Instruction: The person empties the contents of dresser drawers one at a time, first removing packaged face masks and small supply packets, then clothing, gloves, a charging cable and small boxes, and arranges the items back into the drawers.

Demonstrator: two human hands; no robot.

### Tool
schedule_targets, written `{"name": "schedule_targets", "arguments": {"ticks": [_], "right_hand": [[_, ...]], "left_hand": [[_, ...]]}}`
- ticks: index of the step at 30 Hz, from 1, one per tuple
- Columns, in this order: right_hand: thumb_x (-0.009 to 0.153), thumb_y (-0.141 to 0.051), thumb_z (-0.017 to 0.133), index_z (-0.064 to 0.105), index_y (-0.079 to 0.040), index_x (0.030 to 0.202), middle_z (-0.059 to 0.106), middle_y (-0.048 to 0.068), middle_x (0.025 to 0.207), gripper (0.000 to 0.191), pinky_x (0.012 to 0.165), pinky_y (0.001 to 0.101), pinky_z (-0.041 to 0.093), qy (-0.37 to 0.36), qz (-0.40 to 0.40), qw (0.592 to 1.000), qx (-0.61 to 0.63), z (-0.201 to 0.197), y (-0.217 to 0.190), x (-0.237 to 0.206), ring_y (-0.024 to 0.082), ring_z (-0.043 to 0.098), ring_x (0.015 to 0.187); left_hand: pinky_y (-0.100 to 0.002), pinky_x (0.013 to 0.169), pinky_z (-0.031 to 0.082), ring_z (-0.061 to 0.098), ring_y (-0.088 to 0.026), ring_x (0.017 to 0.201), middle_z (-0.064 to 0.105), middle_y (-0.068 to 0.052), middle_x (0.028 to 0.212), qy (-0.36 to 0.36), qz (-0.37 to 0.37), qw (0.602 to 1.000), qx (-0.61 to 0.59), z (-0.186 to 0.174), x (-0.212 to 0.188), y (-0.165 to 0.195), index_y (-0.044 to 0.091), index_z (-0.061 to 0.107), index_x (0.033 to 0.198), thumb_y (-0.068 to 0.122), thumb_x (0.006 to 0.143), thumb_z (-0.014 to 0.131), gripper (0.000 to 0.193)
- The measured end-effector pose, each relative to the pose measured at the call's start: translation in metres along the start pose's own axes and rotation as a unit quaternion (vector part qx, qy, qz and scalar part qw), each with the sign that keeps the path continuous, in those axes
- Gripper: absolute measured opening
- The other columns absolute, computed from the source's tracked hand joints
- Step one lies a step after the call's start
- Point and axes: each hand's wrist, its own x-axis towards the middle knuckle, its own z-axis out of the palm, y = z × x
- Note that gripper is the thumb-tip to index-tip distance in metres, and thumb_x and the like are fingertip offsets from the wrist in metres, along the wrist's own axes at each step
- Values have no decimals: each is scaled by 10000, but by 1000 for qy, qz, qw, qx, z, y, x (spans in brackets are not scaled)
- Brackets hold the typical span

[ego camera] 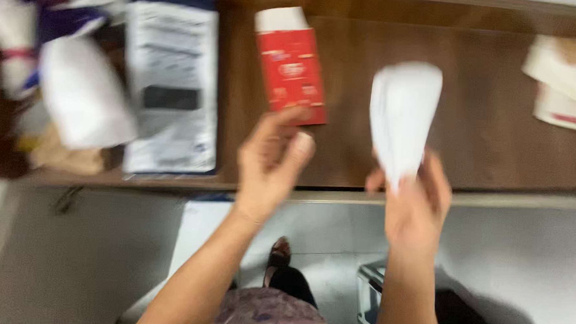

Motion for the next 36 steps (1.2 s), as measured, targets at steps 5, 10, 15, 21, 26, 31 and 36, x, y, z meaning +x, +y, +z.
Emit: {"name": "schedule_targets", "arguments": {"ticks": [5,10,15,21,26,31,36], "right_hand": [[898,-33,714,464,89,1400,593,168,1319,573,1053,337,496,-157,23,966,-203,55,34,-90,213,607,1201],[814,-24,762,521,73,1378,658,150,1234,621,805,319,552,-200,384,885,-173,59,95,-131,182,653,1025],[911,-25,693,564,56,1413,690,170,1158,525,664,342,513,-129,460,873,-96,89,195,-139,226,611,839],[963,13,631,513,-1,1421,640,122,1250,474,881,342,555,-11,331,943,40,147,256,-109,214,650,1074],[969,4,626,490,-2,1436,592,137,1332,486,990,381,531,26,285,958,15,173,239,-139,234,613,1176],[963,-6,615,453,-23,1437,609,113,1317,501,894,407,551,73,251,962,83,168,217,-159,231,634,1152],[1016,-25,639,437,-28,1431,606,96,1144,461,773,393,539,85,216,969,87,179,221,-149,223,641,888]], "left_hand": [[-369,1167,461,554,-185,1349,563,-116,1429,-89,9,995,39,-50,-85,9,-16,384,1535,163,989,731,671],[-371,1067,515,627,-197,1220,646,-148,1320,60,-212,973,-73,-123,-162,-20,-45,458,1460,184,975,722,598],[-361,841,519,654,-224,1055,672,-176,1218,182,-290,939,-40,-173,-151,-73,-32,473,1476,247,1012,632,564],[-347,945,545,662,-238,1124,647,-197,1282,177,-50,962,200,-202,-100,-94,-57,435,1484,254,1007,711,633],[-361,825,588,682,-298,1029,637,-183,1186,115,-63,963,237,-212,-119,-57,-10,530,1418,258,958,711,562],[-446,906,551,637,-368,1044,592,-202,1185,79,56,938,332,-215,-106,-39,6,525,1402,174,937,690,521],[-548,928,463,622,-385,1001,620,-136,1070,27,246,806,537,-229,-59,-49,85,646,1146,129,803,702,351]]}}
